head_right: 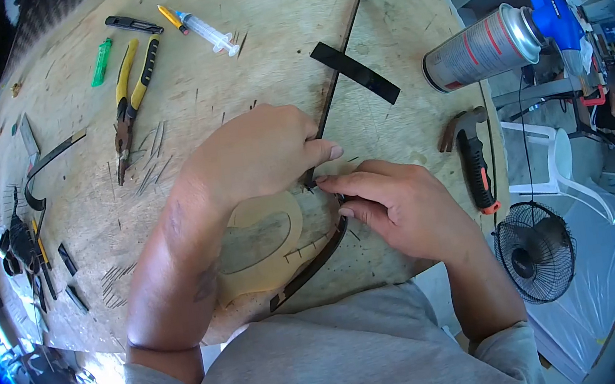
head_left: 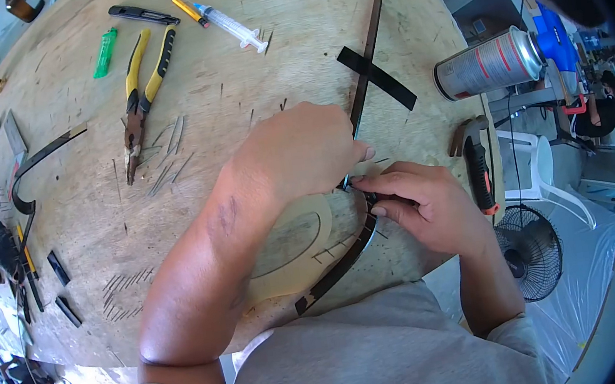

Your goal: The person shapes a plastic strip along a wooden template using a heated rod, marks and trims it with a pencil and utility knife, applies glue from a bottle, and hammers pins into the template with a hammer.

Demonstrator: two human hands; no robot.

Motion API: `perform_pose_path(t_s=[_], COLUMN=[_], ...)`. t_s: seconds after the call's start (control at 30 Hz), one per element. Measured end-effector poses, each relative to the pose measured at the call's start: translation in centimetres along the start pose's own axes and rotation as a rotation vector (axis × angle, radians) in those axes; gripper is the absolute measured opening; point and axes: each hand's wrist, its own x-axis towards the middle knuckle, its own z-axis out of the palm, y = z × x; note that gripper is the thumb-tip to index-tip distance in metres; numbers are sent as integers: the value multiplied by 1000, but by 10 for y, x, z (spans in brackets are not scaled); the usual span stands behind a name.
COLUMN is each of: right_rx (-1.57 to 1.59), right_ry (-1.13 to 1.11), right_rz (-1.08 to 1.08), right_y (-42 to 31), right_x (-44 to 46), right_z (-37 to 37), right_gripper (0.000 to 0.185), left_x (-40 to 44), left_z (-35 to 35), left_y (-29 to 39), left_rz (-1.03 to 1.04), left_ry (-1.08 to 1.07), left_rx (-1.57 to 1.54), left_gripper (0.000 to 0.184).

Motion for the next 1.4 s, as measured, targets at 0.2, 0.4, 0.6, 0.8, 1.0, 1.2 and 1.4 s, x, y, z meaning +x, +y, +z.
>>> perform_pose_path(t_s=[0.2, 0.4, 0.6, 0.8, 1.0, 1.2, 1.4], right_rx=[-11, -18, 33, 130, 18, 44, 55], right_ry=[-40, -35, 4, 109, 436, 161, 100], right_rz=[29, -17, -59, 31, 7, 134, 122], right_y=[1, 6, 10, -2, -5, -17, -5], right_x=[-1, -2, -5, -11, 4, -12, -16], right_z=[-3, -3, 1, -9, -36, -22, 1], right_gripper=[36, 35, 38, 37, 24, 24, 22], left_x=[-1, -1, 2, 0, -4, -2, -1], left_z=[-2, 0, 1, -4, -12, -8, -9], left_y=[3, 2, 2, 6, 18, 10, 11], left_rz=[-18, -2, -35, -48, -137, -98, -87], left_ry=[2, 15, -12, -37, -91, -58, -68], left_rx=[-13, -10, -18, -15, -34, -40, -23], left_gripper=[52, 53, 52, 52, 53, 52, 53])
